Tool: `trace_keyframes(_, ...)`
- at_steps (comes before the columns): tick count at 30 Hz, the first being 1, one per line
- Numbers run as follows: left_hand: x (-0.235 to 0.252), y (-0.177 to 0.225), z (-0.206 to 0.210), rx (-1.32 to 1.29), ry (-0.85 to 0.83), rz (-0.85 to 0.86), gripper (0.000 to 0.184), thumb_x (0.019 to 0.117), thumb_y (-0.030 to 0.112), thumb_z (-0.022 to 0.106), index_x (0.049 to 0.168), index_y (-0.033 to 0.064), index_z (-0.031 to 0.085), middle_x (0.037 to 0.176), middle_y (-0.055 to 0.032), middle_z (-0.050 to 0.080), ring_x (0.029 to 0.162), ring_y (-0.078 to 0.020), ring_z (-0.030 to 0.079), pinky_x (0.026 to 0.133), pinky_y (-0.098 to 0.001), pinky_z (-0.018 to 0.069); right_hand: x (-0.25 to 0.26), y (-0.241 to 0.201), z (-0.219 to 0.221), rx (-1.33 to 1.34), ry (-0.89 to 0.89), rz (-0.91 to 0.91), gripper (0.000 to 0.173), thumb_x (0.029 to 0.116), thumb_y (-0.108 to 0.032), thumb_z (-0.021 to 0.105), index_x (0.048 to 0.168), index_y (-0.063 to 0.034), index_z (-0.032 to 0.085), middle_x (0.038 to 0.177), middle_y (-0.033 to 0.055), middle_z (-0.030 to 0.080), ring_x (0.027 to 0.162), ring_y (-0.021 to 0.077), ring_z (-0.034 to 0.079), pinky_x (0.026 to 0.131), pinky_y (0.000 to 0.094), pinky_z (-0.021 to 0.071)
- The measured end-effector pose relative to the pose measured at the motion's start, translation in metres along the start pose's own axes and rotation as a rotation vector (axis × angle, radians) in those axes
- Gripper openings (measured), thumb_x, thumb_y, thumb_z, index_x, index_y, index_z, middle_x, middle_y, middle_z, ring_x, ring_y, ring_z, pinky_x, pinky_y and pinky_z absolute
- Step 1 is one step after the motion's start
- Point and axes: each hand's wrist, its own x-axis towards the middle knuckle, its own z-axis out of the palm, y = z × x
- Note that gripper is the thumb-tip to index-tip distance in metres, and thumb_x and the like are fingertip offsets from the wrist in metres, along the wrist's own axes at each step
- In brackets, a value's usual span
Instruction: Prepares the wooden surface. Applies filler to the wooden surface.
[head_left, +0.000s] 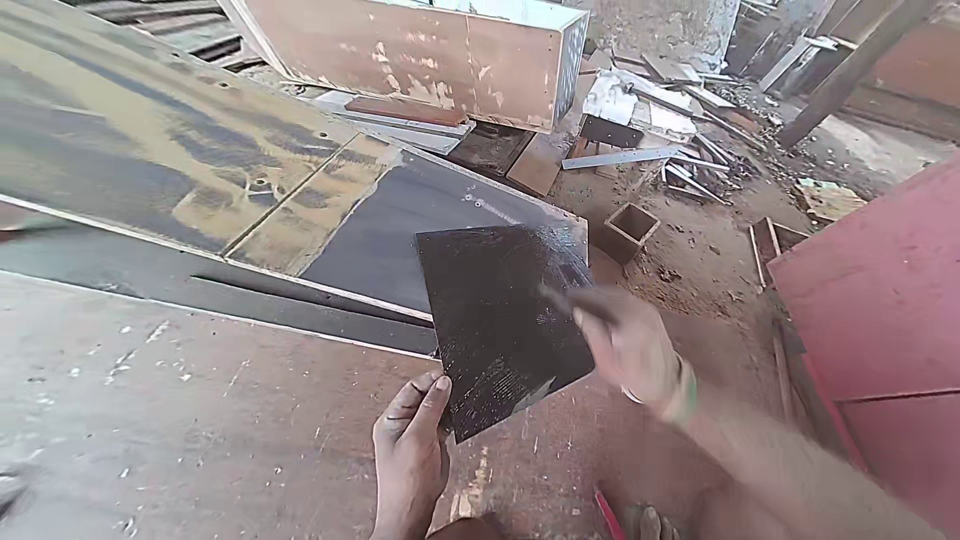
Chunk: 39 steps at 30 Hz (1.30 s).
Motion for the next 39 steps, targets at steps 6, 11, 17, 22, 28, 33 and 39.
trace_keyframes(6, 0.000, 0.000, 0.000, 0.034, -0.003, 0.013, 0.015, 0.0931, 0.000, 0.056, 0.090, 0.0030, 0.071, 0.075, -0.0039, 0.071, 0.064, -0.0099, 0.068, 0.060, -0.0262, 0.0600, 0.080, 0.076, 0.030, -0.007, -0.212, 0.346, 0.030, 0.1038, -0.021, 0.057, 0.119, -0.0016, 0.073, 0.104, 0.0190, 0.075, 0.101, 0.0336, 0.071, 0.094, 0.0528, 0.0533)
trace_keyframes(11, 0.002, -0.001, -0.004, 0.046, -0.036, -0.010, 0.016, 0.0941, 0.000, 0.054, 0.090, 0.0050, 0.069, 0.075, -0.0023, 0.071, 0.063, -0.0087, 0.067, 0.058, -0.0249, 0.0597, 0.042, 0.072, 0.040, 0.063, -0.067, -0.022, 0.029, 0.1002, -0.017, 0.054, 0.111, -0.0055, 0.078, 0.108, 0.0116, 0.077, 0.104, 0.0265, 0.074, 0.094, 0.0448, 0.0569)
trace_keyframes(17, 0.002, -0.001, -0.002, 0.021, -0.035, -0.007, 0.017, 0.0943, 0.001, 0.053, 0.089, 0.0046, 0.069, 0.076, -0.0030, 0.070, 0.065, -0.0096, 0.068, 0.062, -0.0261, 0.0603, 0.000, 0.064, 0.041, 0.133, -0.004, -0.272, 0.025, 0.0997, -0.014, 0.054, 0.106, -0.0081, 0.078, 0.107, 0.0058, 0.078, 0.103, 0.0191, 0.074, 0.093, 0.0339, 0.0589)
trace_keyframes(22, 0.002, 0.004, 0.004, -0.001, -0.003, -0.025, 0.016, 0.0930, 0.001, 0.055, 0.090, 0.0043, 0.070, 0.078, -0.0041, 0.072, 0.067, -0.0116, 0.070, 0.063, -0.0294, 0.0617, -0.028, 0.051, 0.036, 0.172, 0.002, -0.346, 0.027, 0.0953, -0.008, 0.053, 0.105, -0.0070, 0.077, 0.108, 0.0068, 0.078, 0.104, 0.0189, 0.073, 0.094, 0.0320, 0.0580)
trace_keyframes(28, -0.003, 0.007, 0.007, -0.015, 0.008, -0.049, 0.015, 0.0969, -0.002, 0.053, 0.095, -0.0009, 0.068, 0.082, -0.0077, 0.073, 0.072, -0.0155, 0.071, 0.068, -0.0342, 0.0631, -0.068, 0.031, 0.023, 0.227, -0.064, -0.262, 0.029, 0.1007, -0.012, 0.050, 0.108, -0.0070, 0.077, 0.109, 0.0078, 0.078, 0.105, 0.0189, 0.073, 0.094, 0.0329, 0.0581)
trace_keyframes(33, -0.003, 0.007, 0.010, -0.043, 0.016, -0.067, 0.016, 0.0971, -0.003, 0.053, 0.097, -0.0024, 0.068, 0.081, -0.0092, 0.072, 0.069, -0.0149, 0.071, 0.064, -0.0317, 0.0623, -0.084, 0.006, 0.020, 0.130, -0.026, -0.222, 0.028, 0.1011, -0.016, 0.051, 0.107, -0.0068, 0.076, 0.107, 0.0089, 0.077, 0.100, 0.0198, 0.073, 0.089, 0.0331, 0.0591)
trace_keyframes(39, -0.003, 0.006, 0.008, -0.047, 0.022, -0.087, 0.015, 0.0972, -0.003, 0.053, 0.098, -0.0035, 0.068, 0.081, -0.0101, 0.072, 0.068, -0.0155, 0.071, 0.063, -0.0324, 0.0624, -0.101, -0.034, 0.027, 0.004, -0.028, -0.249, 0.025, 0.0963, -0.018, 0.057, 0.109, -0.0040, 0.074, 0.108, 0.0106, 0.076, 0.097, 0.0222, 0.073, 0.083, 0.0333, 0.0610)
